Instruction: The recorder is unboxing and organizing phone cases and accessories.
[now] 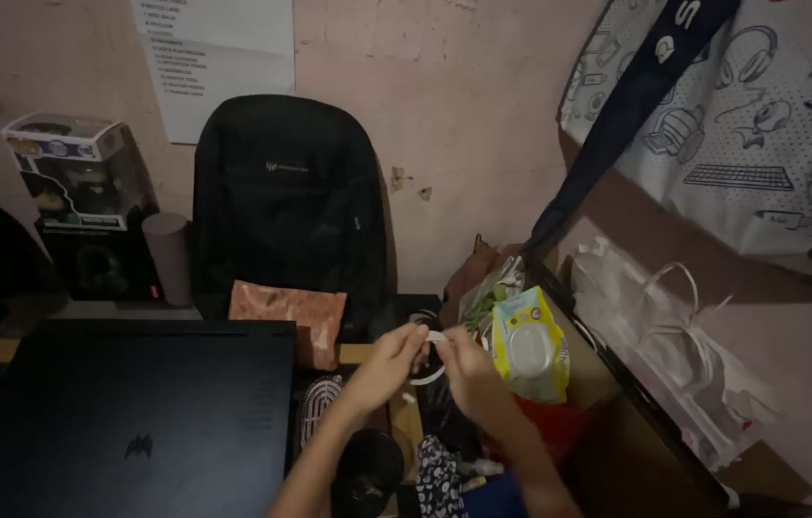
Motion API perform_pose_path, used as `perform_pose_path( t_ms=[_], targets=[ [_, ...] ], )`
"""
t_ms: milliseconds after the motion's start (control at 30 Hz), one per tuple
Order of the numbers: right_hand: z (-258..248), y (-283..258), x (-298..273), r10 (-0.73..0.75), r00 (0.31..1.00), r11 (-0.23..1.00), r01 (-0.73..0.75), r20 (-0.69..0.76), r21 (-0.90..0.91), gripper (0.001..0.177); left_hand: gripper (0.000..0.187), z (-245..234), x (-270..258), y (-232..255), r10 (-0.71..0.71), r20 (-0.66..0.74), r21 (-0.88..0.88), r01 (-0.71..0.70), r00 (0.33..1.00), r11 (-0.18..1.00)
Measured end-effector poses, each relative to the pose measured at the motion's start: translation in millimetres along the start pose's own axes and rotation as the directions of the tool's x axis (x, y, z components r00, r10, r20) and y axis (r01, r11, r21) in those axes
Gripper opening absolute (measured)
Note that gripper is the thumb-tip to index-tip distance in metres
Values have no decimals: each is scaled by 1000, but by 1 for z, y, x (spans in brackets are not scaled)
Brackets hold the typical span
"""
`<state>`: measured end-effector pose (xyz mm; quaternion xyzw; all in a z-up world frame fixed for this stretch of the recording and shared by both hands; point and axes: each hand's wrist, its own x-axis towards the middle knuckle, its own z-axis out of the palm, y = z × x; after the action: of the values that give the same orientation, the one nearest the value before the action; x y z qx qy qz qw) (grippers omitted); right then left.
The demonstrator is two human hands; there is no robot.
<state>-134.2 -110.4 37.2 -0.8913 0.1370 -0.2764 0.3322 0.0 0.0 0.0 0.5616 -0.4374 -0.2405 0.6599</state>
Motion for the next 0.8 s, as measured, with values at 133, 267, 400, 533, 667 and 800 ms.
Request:
perform_pose_path(
  t_ms=[133, 267, 400, 533, 667, 800],
  targets=[
    [25, 73, 7, -665, 723, 636, 419, -185, -649, 20, 37, -4, -3, -6, 69, -64, 52, -66, 996, 996],
    [29, 68, 9, 429, 893, 660, -411, 135, 629, 16, 37, -3, -3, -9, 17, -31, -127, -21, 999, 992],
    [22, 60, 6, 352, 917, 705, -392, 188, 591, 25, 36, -3, -7, 7, -142, -21, -397, 122, 990, 910],
    [5, 23, 1, -19, 999, 955, 3, 50, 296, 33, 36, -11, 4, -20, -101, 45, -364, 110, 994, 925],
    [-4, 6, 2, 178, 975, 981, -186, 136, 48, 31, 36, -9, 1, -10, -157, 90, -294, 176, 984, 939],
    [10, 66, 13, 62, 998, 966, -64, 17, 250, 27, 40, -10, -6, 11, -102, 24, -172, 104, 995, 980]
  ],
)
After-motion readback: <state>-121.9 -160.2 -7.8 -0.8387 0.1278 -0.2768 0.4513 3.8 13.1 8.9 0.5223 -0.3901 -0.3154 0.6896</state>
